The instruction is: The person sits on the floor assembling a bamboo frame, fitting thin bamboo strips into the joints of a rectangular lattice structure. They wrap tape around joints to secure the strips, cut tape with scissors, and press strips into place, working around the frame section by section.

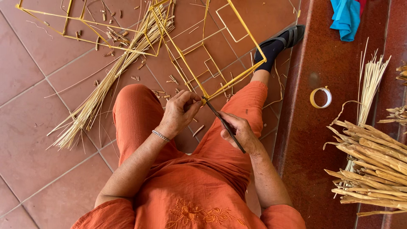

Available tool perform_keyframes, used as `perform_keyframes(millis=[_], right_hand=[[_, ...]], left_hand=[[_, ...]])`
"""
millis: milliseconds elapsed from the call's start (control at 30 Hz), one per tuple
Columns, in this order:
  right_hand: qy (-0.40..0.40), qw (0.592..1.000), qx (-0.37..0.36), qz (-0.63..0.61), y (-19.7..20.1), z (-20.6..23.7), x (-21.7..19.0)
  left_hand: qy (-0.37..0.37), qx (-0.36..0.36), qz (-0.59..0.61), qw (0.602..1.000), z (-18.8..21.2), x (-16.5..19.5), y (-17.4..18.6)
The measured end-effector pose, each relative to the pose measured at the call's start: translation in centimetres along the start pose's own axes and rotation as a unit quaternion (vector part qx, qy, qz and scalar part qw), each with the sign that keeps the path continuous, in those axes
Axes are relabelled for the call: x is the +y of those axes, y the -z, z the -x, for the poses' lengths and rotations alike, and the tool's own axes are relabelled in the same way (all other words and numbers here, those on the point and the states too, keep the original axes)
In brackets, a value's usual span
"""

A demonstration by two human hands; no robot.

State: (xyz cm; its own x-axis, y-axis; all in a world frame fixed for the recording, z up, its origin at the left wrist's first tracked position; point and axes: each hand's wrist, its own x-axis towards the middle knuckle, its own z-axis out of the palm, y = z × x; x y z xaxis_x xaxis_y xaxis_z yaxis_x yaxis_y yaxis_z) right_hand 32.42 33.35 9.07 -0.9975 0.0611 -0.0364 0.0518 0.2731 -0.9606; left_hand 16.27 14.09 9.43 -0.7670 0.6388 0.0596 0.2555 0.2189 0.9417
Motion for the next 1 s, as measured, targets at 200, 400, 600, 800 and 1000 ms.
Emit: perform_keyframes(millis=[200, 400, 600, 800, 1000], right_hand=[[-0.004, 1.000, 0.005, 0.004, -0.1, -0.2, 1.1], [-0.033, 0.997, 0.036, 0.056, -0.8, 0.0, 1.8], [-0.075, 0.996, 0.022, -0.049, -0.6, 2.7, 5.2], [-0.180, 0.922, 0.342, -0.019, 2.2, 10.0, 11.7], [-0.417, 0.732, 0.494, 0.215, 8.6, 17.6, 16.9]], left_hand=[[-0.013, 0.011, 0.010, 1.000, 0.2, -0.5, -0.5], [-0.027, 0.021, -0.033, 0.999, 0.5, -1.2, -0.8], [-0.016, -0.078, -0.090, 0.993, 1.2, -1.4, 0.6], [0.005, -0.096, -0.040, 0.995, 1.4, -0.8, 0.9], [0.035, -0.064, -0.027, 0.997, 1.0, -0.8, 1.1]])
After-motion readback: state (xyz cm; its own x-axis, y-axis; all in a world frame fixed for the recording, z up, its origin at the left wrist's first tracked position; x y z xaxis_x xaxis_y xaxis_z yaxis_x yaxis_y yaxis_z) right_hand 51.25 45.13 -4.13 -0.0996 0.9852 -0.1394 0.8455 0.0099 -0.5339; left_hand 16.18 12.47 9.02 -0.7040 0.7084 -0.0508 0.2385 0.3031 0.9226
